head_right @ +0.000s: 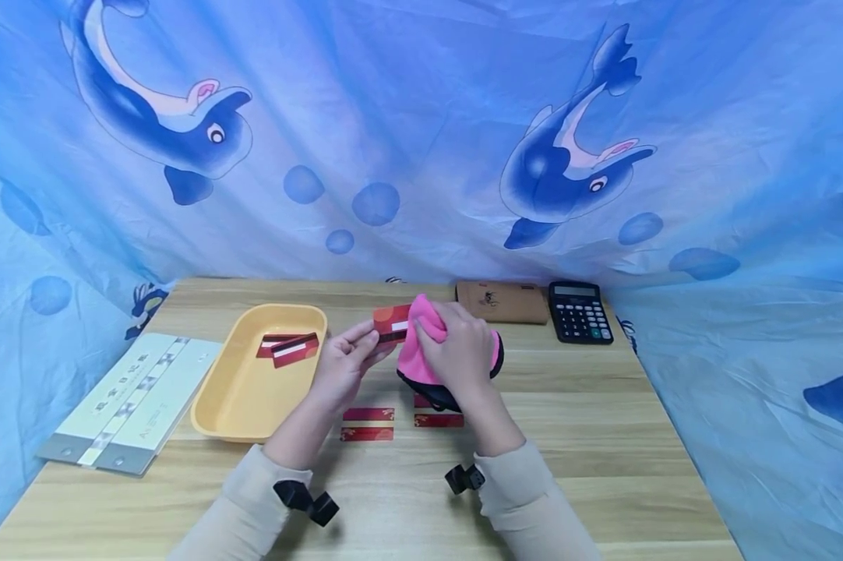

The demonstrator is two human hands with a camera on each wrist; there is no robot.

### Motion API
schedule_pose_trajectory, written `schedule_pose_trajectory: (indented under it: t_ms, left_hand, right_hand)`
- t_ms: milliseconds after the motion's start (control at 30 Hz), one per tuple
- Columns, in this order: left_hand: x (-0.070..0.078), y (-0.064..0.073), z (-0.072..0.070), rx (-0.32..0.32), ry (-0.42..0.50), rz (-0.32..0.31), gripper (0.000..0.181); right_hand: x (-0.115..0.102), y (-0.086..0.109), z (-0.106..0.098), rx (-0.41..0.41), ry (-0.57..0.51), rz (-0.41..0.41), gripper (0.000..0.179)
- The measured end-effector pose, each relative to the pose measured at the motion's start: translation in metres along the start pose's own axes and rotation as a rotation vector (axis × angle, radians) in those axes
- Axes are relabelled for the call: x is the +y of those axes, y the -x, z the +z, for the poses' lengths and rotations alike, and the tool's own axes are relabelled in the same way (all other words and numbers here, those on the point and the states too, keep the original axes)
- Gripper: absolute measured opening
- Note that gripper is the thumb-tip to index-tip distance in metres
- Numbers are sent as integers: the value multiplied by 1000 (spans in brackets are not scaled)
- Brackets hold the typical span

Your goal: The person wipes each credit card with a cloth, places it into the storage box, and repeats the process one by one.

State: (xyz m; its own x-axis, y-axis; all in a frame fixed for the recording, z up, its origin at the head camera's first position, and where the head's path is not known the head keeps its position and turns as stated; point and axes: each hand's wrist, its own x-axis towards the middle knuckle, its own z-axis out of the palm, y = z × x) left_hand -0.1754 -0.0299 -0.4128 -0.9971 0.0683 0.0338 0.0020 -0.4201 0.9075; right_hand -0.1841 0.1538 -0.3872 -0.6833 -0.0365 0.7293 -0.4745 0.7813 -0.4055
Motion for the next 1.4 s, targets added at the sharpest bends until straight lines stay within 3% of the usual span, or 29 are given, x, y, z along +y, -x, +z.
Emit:
schedule_pose_trajectory:
  t_ms: [267,433,733,1100,1400]
  left_hand:
    - [-5,-1,8,34,-96,-14,36]
    - [0,1,6,49,-107,-9,36]
    - [8,3,-1,17,-58,26,36]
    - [15,-1,-19,111,-60,-37,41]
    - [31,-6,-38,202,-46,-28,46]
  right_hand:
    - [-21,4,9,-14,-90,-106,30]
    - [-15,1,7,33,-68,-50,28]
    - [4,-2,-2,52,-20,9,28]
    - [18,-1,-9,52,-22,51,25]
    - [28,3,-15,44,-62,90,30]
